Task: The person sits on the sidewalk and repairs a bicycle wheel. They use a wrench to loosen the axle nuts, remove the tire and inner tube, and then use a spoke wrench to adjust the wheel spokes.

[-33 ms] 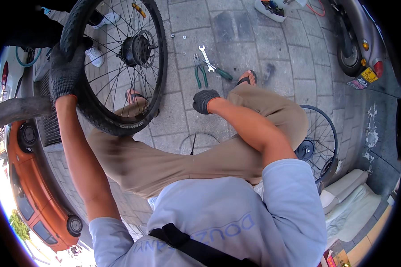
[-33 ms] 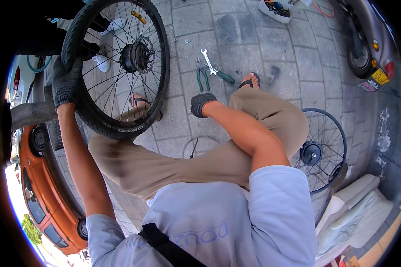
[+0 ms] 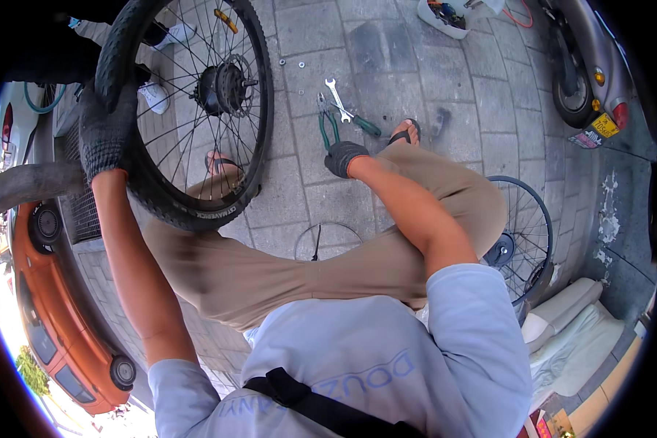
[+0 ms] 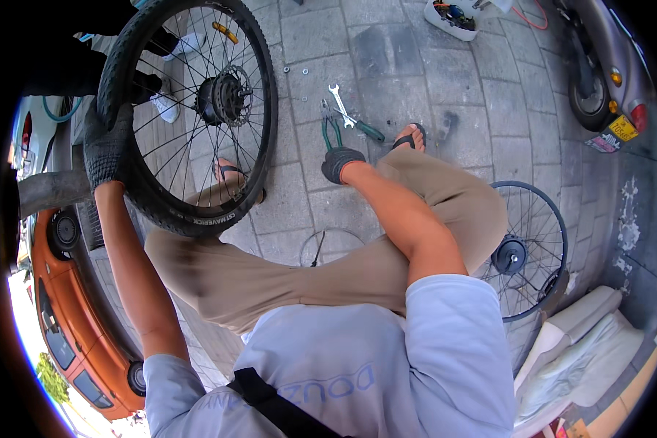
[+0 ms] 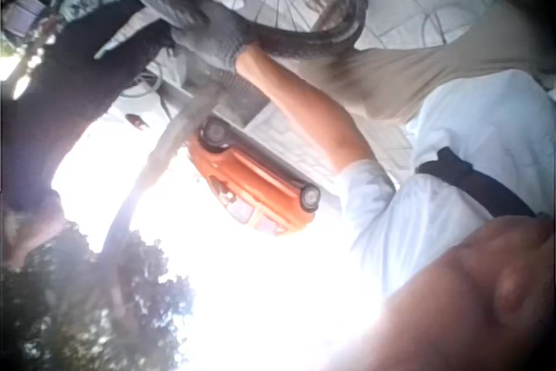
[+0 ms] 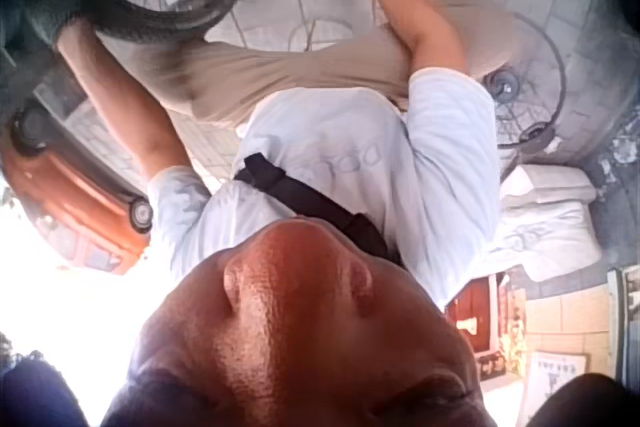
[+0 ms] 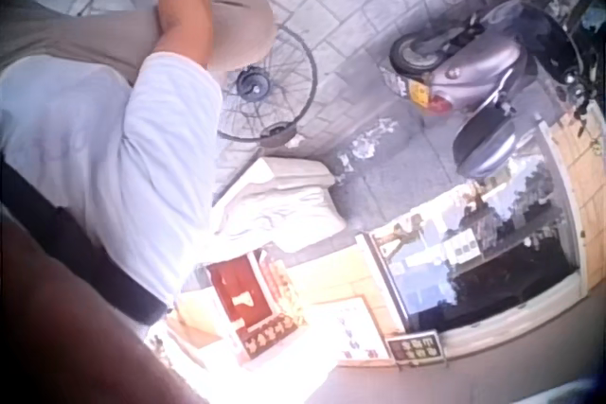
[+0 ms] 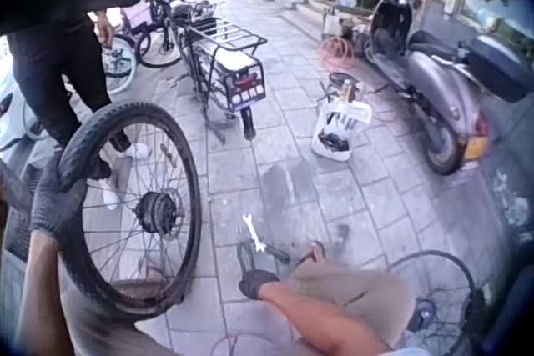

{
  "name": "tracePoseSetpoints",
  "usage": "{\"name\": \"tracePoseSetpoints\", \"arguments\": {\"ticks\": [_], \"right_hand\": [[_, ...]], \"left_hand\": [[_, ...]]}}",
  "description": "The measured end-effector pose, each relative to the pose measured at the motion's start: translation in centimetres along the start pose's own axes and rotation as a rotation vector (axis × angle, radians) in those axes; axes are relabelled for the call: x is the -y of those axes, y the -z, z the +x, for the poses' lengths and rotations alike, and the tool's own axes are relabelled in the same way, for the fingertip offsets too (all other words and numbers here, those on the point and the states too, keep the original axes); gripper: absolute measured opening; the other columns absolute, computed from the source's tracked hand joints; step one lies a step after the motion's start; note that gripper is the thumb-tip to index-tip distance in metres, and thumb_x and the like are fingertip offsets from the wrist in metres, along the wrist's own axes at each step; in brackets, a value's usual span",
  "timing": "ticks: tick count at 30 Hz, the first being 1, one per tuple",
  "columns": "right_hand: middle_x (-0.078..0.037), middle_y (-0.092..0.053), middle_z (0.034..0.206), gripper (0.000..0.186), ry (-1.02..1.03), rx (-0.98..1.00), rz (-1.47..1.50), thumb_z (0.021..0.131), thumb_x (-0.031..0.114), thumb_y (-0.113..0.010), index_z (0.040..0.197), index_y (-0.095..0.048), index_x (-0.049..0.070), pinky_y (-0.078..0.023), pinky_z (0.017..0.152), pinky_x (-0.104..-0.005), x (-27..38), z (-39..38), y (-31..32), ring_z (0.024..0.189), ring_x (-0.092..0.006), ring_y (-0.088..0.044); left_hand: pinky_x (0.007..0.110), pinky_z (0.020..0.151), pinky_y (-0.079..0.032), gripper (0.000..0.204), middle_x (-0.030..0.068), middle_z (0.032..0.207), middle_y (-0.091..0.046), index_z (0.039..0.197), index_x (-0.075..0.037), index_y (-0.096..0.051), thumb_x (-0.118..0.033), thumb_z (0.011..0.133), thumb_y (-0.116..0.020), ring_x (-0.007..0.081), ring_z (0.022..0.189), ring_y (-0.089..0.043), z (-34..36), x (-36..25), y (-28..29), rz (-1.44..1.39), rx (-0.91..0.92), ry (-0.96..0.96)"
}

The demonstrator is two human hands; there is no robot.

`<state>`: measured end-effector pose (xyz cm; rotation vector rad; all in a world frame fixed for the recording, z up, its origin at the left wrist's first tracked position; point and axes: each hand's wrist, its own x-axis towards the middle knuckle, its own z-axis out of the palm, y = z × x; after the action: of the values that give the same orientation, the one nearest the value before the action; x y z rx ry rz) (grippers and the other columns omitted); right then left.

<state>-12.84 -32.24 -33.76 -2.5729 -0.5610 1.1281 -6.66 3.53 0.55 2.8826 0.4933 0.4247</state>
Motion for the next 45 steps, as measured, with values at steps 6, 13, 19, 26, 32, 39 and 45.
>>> {"name": "tracePoseSetpoints", "arguments": {"ticks": [6, 13, 19, 26, 32, 39, 45], "right_hand": [[-0.023, -0.068, 0.125, 0.045, -0.394, -0.174, 0.348, 0.089, 0.034, -0.056, 0.120, -0.070, 0.006, -0.050, 0.102, -0.0472, -9.7, 5.4, 3.3, 0.118, -0.0373, -0.065], [-0.025, -0.051, 0.147, 0.065, -0.691, -0.373, 0.295, 0.090, 0.039, -0.058, 0.147, -0.048, 0.008, -0.045, 0.110, -0.0474, -21.1, 8.8, 12.5, 0.133, -0.0396, -0.054], [-0.020, -0.050, 0.147, 0.057, -0.803, -0.649, 0.094, 0.090, 0.029, -0.060, 0.143, -0.049, 0.009, -0.046, 0.106, -0.0502, -29.9, 10.6, 24.6, 0.134, -0.0365, -0.052], [-0.023, -0.038, 0.158, 0.067, -0.866, -0.652, 0.153, 0.089, 0.017, -0.053, 0.154, -0.037, 0.009, -0.046, 0.110, -0.0482, -40.4, 12.1, 32.2, 0.135, -0.0419, -0.052], [-0.023, -0.057, 0.141, 0.067, -0.712, -0.684, 0.103, 0.089, 0.012, -0.050, 0.154, -0.042, 0.026, -0.049, 0.106, -0.0483, -45.9, 15.1, 30.9, 0.128, -0.0411, -0.058], [-0.019, -0.066, 0.128, 0.037, -0.740, -0.782, 0.032, 0.094, 0.018, -0.051, 0.129, -0.061, 0.017, -0.053, 0.097, -0.0519, -45.7, 16.1, 25.2, 0.115, -0.0402, -0.064], [-0.019, -0.067, 0.126, 0.034, -0.696, -0.564, 0.016, 0.093, 0.021, -0.054, 0.124, -0.066, 0.014, -0.054, 0.094, -0.0505, -36.0, 6.5, 16.7, 0.110, -0.0381, -0.068]], "left_hand": [[0.043, 0.102, -0.049, 0.076, 0.0243, 0.129, -0.063, 0.147, -0.003, -0.048, -0.044, 0.089, -0.073, 0.0349, 0.117, -0.064, -1.9, -3.5, 1.0, -0.051, -0.037, 0.071], [0.042, 0.108, -0.044, 0.067, 0.0188, 0.142, -0.057, 0.152, -0.006, -0.043, -0.031, 0.095, -0.070, 0.0313, 0.129, -0.057, -1.4, -0.9, -0.3, -0.172, -0.059, 0.077], [0.041, 0.109, -0.044, 0.067, 0.0186, 0.143, -0.057, 0.151, -0.004, -0.044, -0.032, 0.096, -0.070, 0.0326, 0.129, -0.057, -1.8, -1.2, -0.2, -0.056, -0.115, 0.126], [0.039, 0.110, -0.043, 0.064, 0.0187, 0.143, -0.057, 0.149, -0.002, -0.045, -0.031, 0.097, -0.069, 0.0324, 0.130, -0.056, -0.1, -2.7, -1.7, 0.010, -0.110, 0.168], [0.038, 0.111, -0.043, 0.063, 0.0187, 0.143, -0.057, 0.148, 0.000, -0.046, -0.031, 0.098, -0.068, 0.0323, 0.130, -0.056, 0.9, -3.4, -2.6, 0.054, -0.103, 0.174], [0.036, 0.111, -0.042, 0.060, 0.0187, 0.143, -0.057, 0.146, 0.002, -0.047, -0.031, 0.099, -0.066, 0.0322, 0.130, -0.055, 0.2, -3.7, -2.2, 0.039, -0.134, 0.173], [0.035, 0.112, -0.040, 0.060, 0.0178, 0.143, -0.056, 0.148, 0.003, -0.045, -0.027, 0.099, -0.066, 0.0310, 0.130, -0.054, -1.6, -4.6, -0.5, -0.068, -0.161, 0.126]]}}
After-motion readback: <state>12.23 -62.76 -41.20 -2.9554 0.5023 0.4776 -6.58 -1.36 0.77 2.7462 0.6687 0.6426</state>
